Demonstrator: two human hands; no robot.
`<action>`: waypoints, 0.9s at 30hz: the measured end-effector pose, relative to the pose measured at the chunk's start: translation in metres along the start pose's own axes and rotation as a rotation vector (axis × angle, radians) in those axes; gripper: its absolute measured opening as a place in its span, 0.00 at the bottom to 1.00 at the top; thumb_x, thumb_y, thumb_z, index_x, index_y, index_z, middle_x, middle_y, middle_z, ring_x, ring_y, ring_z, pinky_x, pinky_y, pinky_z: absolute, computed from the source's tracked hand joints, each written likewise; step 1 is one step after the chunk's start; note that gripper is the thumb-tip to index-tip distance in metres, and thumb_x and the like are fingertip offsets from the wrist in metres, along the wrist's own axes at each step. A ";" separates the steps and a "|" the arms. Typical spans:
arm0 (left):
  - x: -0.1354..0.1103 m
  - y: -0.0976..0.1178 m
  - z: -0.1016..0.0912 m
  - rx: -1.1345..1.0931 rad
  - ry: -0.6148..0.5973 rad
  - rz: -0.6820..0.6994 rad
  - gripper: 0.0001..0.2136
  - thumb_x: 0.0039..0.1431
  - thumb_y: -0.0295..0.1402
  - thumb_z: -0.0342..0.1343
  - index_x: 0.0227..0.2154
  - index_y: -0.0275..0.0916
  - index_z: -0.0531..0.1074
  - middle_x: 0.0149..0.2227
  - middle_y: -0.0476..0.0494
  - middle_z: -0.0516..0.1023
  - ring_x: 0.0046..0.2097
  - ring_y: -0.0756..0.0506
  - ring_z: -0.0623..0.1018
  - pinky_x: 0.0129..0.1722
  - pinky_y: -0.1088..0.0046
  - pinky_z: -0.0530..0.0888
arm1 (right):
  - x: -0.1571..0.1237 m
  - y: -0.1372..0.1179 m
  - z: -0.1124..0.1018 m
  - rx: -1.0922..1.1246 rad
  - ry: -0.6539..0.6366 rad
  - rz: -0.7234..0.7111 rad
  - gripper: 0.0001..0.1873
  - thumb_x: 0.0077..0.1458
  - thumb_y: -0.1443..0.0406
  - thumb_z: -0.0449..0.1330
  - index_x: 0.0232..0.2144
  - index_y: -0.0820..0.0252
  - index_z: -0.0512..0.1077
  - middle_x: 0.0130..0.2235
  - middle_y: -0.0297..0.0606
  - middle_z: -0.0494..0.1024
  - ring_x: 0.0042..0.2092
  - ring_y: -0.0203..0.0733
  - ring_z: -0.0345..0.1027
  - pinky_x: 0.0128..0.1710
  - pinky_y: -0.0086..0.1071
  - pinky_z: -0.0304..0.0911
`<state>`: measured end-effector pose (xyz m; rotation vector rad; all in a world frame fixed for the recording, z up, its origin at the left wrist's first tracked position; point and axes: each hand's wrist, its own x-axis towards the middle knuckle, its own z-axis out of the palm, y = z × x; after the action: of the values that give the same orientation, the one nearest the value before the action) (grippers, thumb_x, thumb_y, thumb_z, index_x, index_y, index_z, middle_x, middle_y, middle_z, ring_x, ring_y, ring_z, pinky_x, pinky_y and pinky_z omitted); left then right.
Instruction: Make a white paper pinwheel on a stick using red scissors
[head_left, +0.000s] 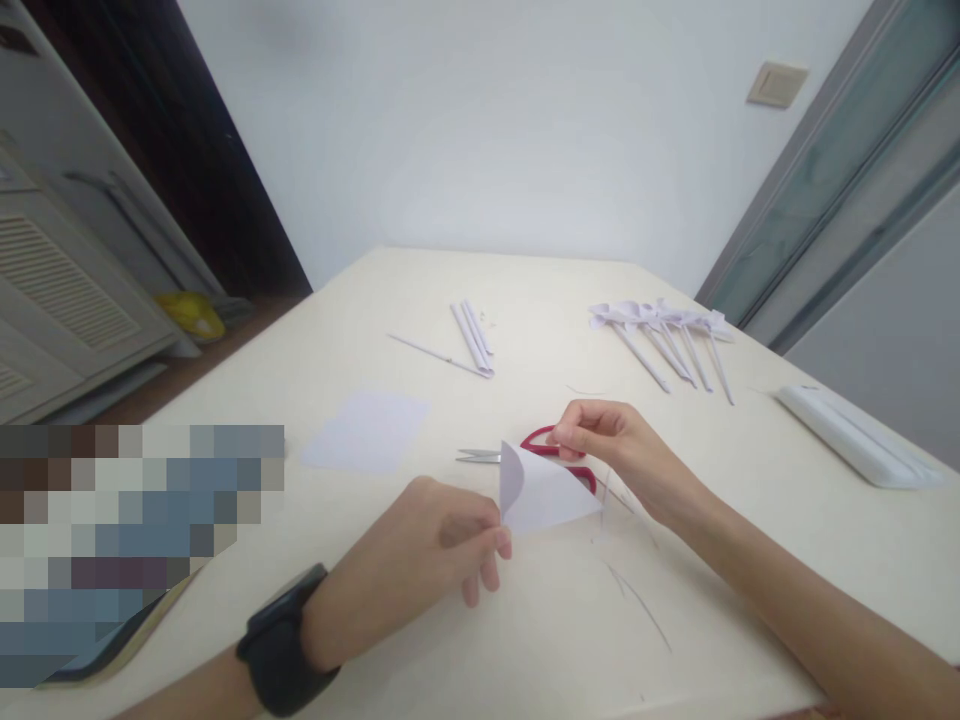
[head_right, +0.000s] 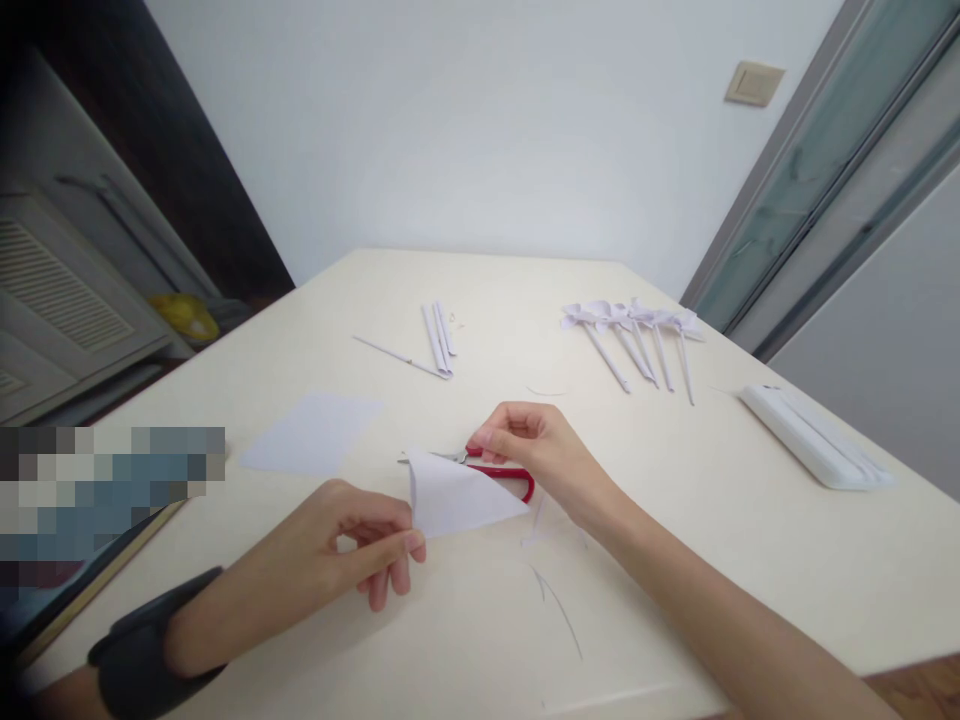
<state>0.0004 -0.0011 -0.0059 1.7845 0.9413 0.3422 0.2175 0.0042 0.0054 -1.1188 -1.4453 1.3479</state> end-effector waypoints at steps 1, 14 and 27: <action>0.000 -0.001 0.000 -0.016 -0.001 -0.009 0.11 0.55 0.28 0.47 0.23 0.35 0.73 0.22 0.46 0.78 0.22 0.49 0.76 0.22 0.77 0.71 | 0.000 -0.002 -0.001 0.017 0.013 -0.021 0.12 0.53 0.61 0.59 0.22 0.62 0.68 0.24 0.30 0.69 0.28 0.31 0.63 0.29 0.25 0.57; 0.000 -0.002 0.002 -0.056 -0.007 -0.054 0.10 0.54 0.31 0.48 0.24 0.35 0.72 0.19 0.48 0.77 0.21 0.49 0.75 0.21 0.77 0.72 | 0.000 0.008 0.009 -0.087 -0.091 0.048 0.13 0.49 0.59 0.61 0.22 0.62 0.66 0.25 0.32 0.67 0.24 0.30 0.56 0.18 0.23 0.47; -0.003 -0.002 0.007 -0.069 -0.064 -0.070 0.10 0.54 0.31 0.48 0.23 0.35 0.72 0.18 0.47 0.76 0.19 0.50 0.74 0.19 0.77 0.71 | -0.003 0.003 0.011 -0.098 -0.040 0.049 0.14 0.50 0.58 0.60 0.21 0.60 0.64 0.19 0.27 0.59 0.20 0.29 0.50 0.17 0.23 0.46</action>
<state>0.0020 -0.0072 -0.0102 1.6856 0.9330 0.2681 0.2076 -0.0018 0.0017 -1.2033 -1.5364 1.3528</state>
